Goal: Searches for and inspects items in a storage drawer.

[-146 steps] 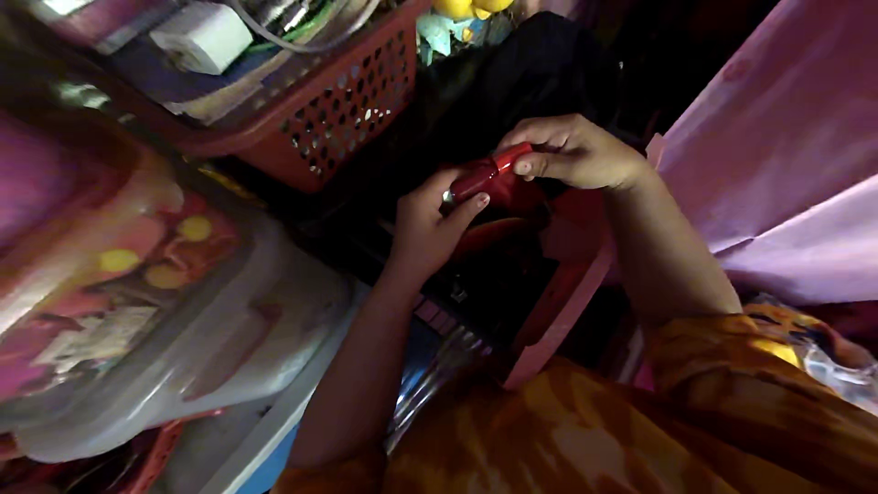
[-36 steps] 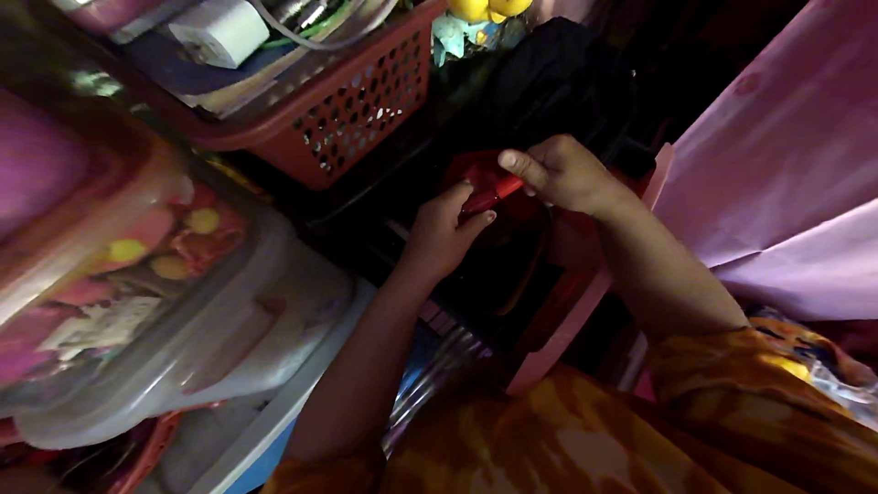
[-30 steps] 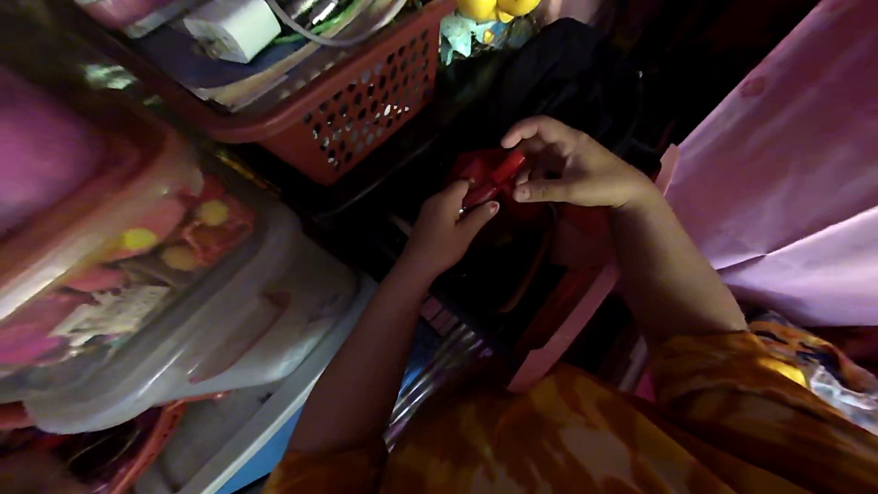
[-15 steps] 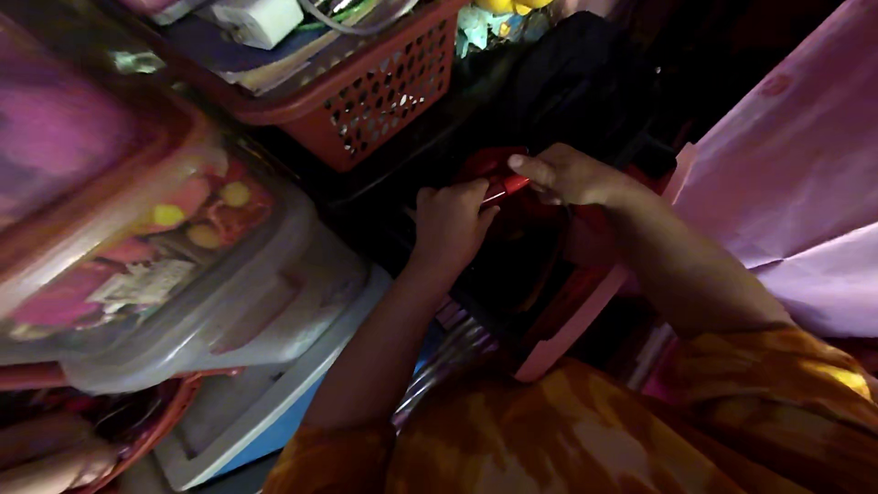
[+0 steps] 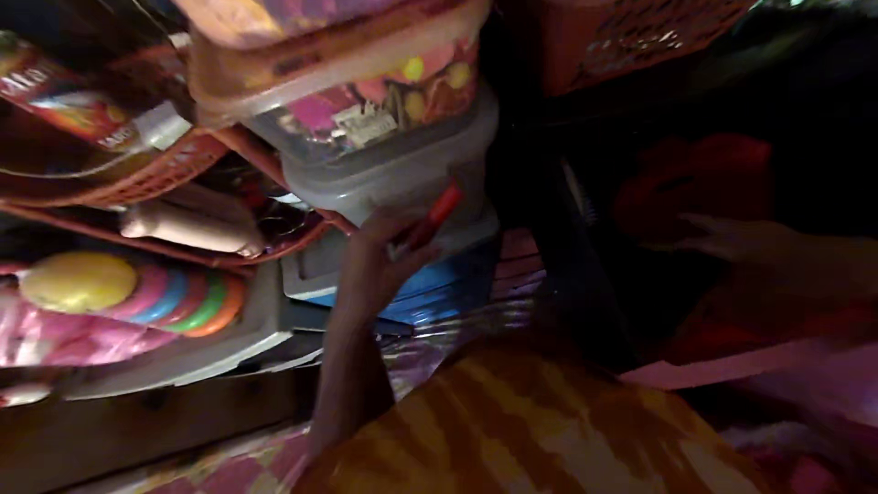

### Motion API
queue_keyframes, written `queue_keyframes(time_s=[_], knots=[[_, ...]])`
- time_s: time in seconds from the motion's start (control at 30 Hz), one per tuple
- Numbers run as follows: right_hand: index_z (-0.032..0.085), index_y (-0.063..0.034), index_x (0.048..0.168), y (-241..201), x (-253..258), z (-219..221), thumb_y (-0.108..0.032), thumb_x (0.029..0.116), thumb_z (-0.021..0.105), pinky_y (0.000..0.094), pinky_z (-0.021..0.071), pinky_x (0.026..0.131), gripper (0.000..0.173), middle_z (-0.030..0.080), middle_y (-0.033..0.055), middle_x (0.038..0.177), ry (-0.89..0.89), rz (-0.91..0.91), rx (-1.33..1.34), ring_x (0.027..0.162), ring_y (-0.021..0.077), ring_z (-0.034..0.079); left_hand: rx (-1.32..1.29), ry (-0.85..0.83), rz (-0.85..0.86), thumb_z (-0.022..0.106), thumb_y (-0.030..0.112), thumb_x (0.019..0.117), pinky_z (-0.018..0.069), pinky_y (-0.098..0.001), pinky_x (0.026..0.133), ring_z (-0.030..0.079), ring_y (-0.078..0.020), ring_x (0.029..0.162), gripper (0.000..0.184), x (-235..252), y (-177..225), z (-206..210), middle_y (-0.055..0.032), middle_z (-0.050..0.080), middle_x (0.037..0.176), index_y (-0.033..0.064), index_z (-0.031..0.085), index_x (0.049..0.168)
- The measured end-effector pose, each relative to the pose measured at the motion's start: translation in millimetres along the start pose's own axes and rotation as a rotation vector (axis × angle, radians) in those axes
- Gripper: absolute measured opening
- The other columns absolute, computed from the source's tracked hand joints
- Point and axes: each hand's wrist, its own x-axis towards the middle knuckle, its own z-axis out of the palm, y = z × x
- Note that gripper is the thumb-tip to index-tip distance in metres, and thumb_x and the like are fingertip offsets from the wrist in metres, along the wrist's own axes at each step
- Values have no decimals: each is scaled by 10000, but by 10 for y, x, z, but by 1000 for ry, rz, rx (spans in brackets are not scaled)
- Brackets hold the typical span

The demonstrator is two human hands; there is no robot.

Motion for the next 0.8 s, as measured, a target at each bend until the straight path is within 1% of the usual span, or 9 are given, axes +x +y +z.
queue_keyframes(time_s=[0.07,0.13,0.27,0.37,0.47,0.57,0.67,0.73,0.8], knots=[[715,-105,1286,100,79,166,19,705,869,718,479,1002,614,519,286,1480,70,-136,-232,1318,506,550,35,-91,-160,795,115,872,563,-472,786,670,-247,869,318,-293,-296,-230,-160,704,1020,-7,690,1145],[738,-97,1249,11,171,83,49,813,822,697,403,1084,467,517,258,1503,-40,-127,-324,1409,482,473,99,-127,-240,760,133,889,553,-516,822,685,-279,909,304,-504,-614,-368,-171,722,1039,-6,704,1153],[735,-44,1176,80,266,-85,-72,949,720,640,441,1071,229,671,204,1303,75,-128,-202,1262,424,607,316,23,-351,692,153,955,495,-612,978,653,-443,1106,335,-545,-1132,-371,-320,673,1163,-99,669,1175],[701,82,1107,-86,309,-198,-147,1022,651,615,499,985,249,703,277,1058,189,73,-82,1064,469,673,412,89,-551,667,218,981,428,-534,1099,593,-430,1247,439,-380,-1006,-205,-336,618,1296,-118,632,1260],[596,51,1257,-214,333,-223,-164,1024,652,658,515,900,322,680,303,1028,215,273,-70,1016,517,673,345,135,-636,720,214,955,457,-458,1081,624,-373,1208,480,-395,-917,-74,-316,639,1272,-131,615,1272],[569,21,1332,-232,250,-192,-190,915,793,652,490,969,518,651,297,1191,239,183,-63,1118,503,640,211,-134,-472,649,184,985,519,-475,969,667,-337,1061,413,-619,-837,-375,-319,669,1160,-155,618,1219],[664,15,1179,-320,151,-217,-402,841,846,556,551,830,568,676,205,1070,207,19,202,936,350,662,-111,-405,-2,631,162,991,566,-261,868,676,-72,947,343,-601,-528,-604,-160,712,1061,-118,641,1187],[715,14,1075,-500,189,-252,-459,926,725,508,561,746,496,703,152,899,208,-44,326,802,273,668,-205,-360,304,627,272,1021,546,-203,900,646,10,1014,396,-381,-187,-369,-79,708,1124,-50,632,1252],[721,-15,1092,-728,325,-262,-483,1053,482,345,566,644,526,677,42,794,258,-134,435,684,116,634,-149,-126,414,681,292,984,540,-189,881,641,16,972,336,-123,360,58,-32,706,1083,19,684,1180]])
